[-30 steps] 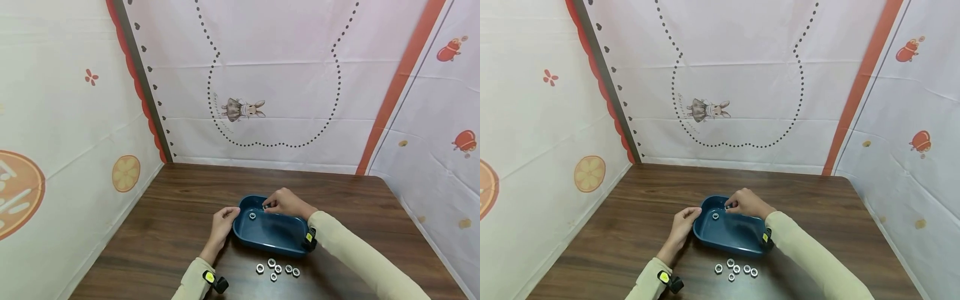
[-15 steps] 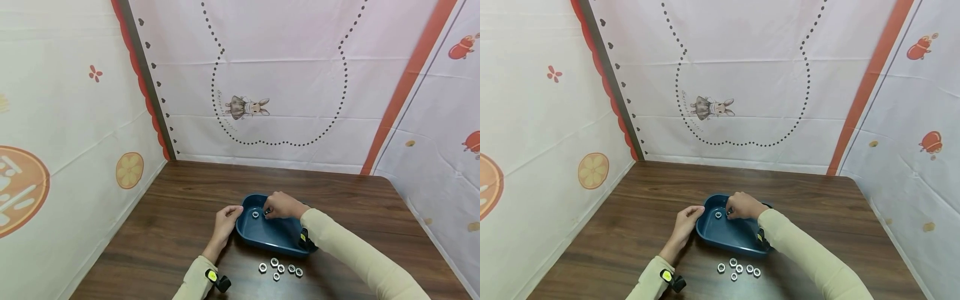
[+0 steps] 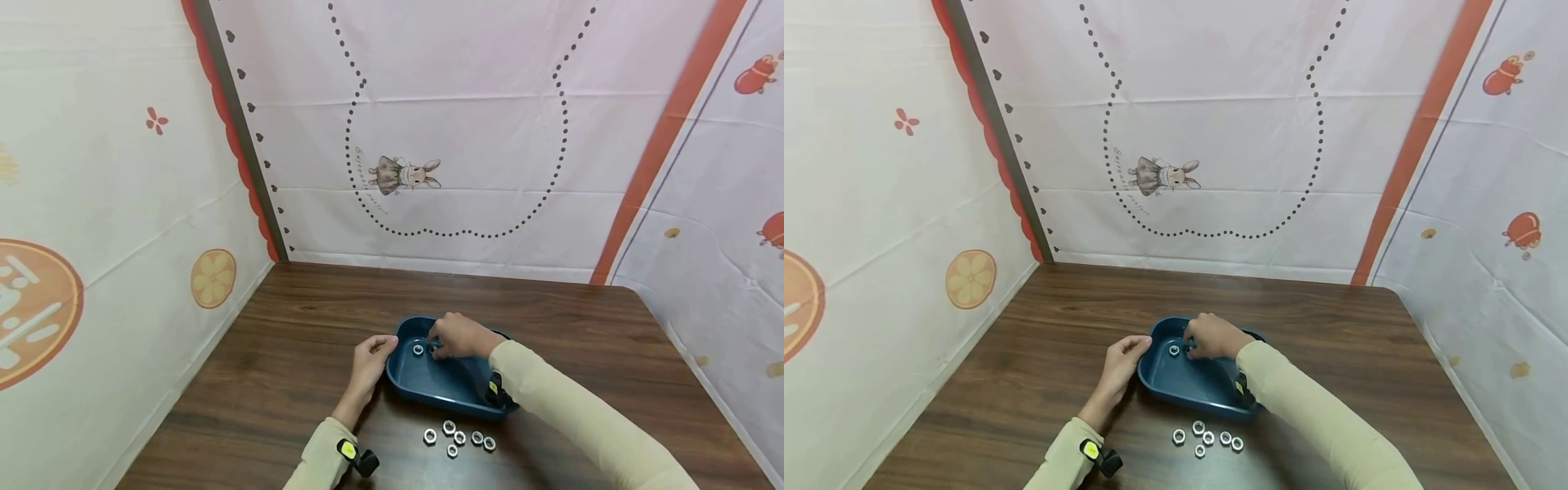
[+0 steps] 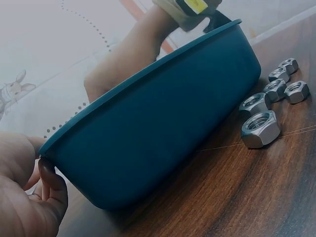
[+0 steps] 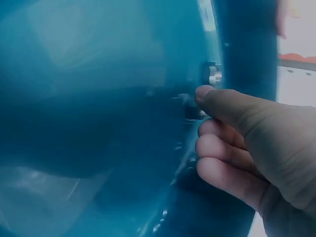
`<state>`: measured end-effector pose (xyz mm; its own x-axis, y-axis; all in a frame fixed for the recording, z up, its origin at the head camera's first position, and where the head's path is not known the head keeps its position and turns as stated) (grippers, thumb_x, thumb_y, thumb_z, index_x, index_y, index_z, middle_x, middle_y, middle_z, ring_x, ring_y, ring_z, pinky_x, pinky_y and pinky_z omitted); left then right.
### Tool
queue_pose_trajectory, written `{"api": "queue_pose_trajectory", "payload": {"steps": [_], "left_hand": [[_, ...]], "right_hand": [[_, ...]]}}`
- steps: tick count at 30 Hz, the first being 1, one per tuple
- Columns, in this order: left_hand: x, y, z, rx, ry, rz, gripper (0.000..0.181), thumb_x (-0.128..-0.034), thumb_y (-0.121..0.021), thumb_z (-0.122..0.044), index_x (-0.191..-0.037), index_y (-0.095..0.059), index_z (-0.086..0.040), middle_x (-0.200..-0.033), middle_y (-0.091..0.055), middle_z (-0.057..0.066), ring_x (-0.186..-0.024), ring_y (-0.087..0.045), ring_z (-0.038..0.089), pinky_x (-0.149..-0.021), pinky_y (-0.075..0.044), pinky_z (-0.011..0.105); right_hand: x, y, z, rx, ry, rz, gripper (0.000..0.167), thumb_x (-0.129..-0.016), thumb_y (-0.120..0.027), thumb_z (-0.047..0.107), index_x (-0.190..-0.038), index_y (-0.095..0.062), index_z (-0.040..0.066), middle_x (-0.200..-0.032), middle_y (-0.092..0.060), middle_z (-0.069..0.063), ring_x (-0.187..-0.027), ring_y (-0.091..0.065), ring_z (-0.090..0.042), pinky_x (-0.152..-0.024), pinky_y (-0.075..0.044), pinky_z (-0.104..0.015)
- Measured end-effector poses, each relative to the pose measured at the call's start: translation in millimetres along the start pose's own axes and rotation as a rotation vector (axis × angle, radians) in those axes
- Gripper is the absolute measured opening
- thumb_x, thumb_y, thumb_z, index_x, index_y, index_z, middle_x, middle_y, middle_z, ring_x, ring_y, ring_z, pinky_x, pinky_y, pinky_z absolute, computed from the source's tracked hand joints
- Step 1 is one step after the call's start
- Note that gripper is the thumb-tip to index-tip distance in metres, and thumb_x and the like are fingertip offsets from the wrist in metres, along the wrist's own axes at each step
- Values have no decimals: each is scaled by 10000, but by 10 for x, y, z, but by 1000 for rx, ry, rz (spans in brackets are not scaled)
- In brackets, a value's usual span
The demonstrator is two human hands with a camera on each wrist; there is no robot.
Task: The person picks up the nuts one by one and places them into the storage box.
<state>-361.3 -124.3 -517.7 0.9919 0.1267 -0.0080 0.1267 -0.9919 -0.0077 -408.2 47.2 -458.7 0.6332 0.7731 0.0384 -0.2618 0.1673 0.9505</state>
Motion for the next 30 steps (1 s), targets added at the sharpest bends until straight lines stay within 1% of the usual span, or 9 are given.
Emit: {"api": "queue_pose_trajectory", "payload": {"steps": [3, 6, 11, 15, 18, 19, 23, 27, 30], "left_hand": [[17, 1, -29, -4, -8, -8, 318, -979, -717, -259, -1137, -731, 17, -1117, -724, 194, -955, -656, 187, -755, -509, 216], [23, 3, -38, -12, -11, -12, 325, -978, -718, -254, -1137, -729, 29, -1115, -725, 201, -948, -652, 192, -751, -503, 212], [18, 16, -28, -22, -1, -15, 322, -970, -729, -240, -1130, -728, 40, -1108, -727, 204, -957, -657, 213, -755, -505, 214], [7, 12, -25, -31, -14, -5, 323, -973, -725, -253, -1121, -730, 33, -1110, -730, 193, -975, -669, 217, -769, -519, 220], [-8, 7, -22, -34, -25, 12, 329, -977, -719, -266, -1123, -728, 29, -1120, -723, 207, -986, -668, 240, -764, -519, 224], [-12, 7, -8, -33, -17, 15, 323, -978, -719, -267, -1124, -729, 20, -1124, -721, 206, -992, -666, 248, -760, -517, 222], [-2, 17, 19, -42, 2, 17, 312, -979, -718, -266, -1127, -728, 9, -1129, -720, 189, -1018, -659, 260, -762, -512, 223], [11, 31, -1, -42, 7, 6, 303, -973, -725, -264, -1116, -734, 2, -1114, -725, 174, -1001, -653, 244, -750, -505, 225], [4, 23, -20, -37, 9, 3, 283, -969, -729, -258, -1104, -741, -10, -1104, -728, 172, -985, -647, 242, -741, -499, 224]], "right_hand": [[92, 177, 44, -22, 6, -76, 277, -931, -774, 215, -1148, -763, 43, -556, -555, 78, -442, -454, -6, -473, -401, -179], [240, 394, 106, -27, 1, -172, 265, -960, -737, 231, -1152, -763, 51, -503, -445, 99, -424, -383, -30, -455, -318, -211], [590, 702, 227, -3, -44, -315, 251, -979, -712, 264, -1145, -771, 86, -541, -458, 153, -456, -395, -8, -465, -315, -213], [919, 815, 312, -1, -76, -416, 230, -967, -727, 237, -1127, -774, 78, -577, -491, 154, -475, -392, -8, -473, -338, -223], [1152, 789, 362, 5, -104, -474, 188, -956, -740, 215, -1092, -781, 92, -601, -508, 165, -498, -389, 10, -483, -356, -221], [1223, 760, 380, 3, -113, -487, 179, -953, -744, 213, -1081, -782, 95, -609, -517, 169, -508, -394, 18, -487, -367, -217], [1503, 586, 471, -23, -134, -521, 130, -949, -748, 204, -1040, -789, 121, -655, -554, 192, -552, -421, 50, -507, -409, -199], [1765, 411, 570, -71, -141, -572, 17, -926, -768, 182, -910, -774, 185, -676, -556, 219, -579, -447, 71, -527, -435, -193], [1932, 271, 598, -117, -176, -580, 127, -912, -779, 185, -815, -726, 248, -667, -538, 237, -579, -456, 74, -524, -441, -191]]}}
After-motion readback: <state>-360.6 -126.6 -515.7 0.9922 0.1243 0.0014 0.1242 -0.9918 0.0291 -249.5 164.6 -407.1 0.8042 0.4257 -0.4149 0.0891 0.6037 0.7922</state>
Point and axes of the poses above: each hand's wrist, its own x-axis away from the middle knuckle, its own y-axis out of the back of the hand, z = x × y, the point moved 8 cm from there along -x, towards the middle knuckle
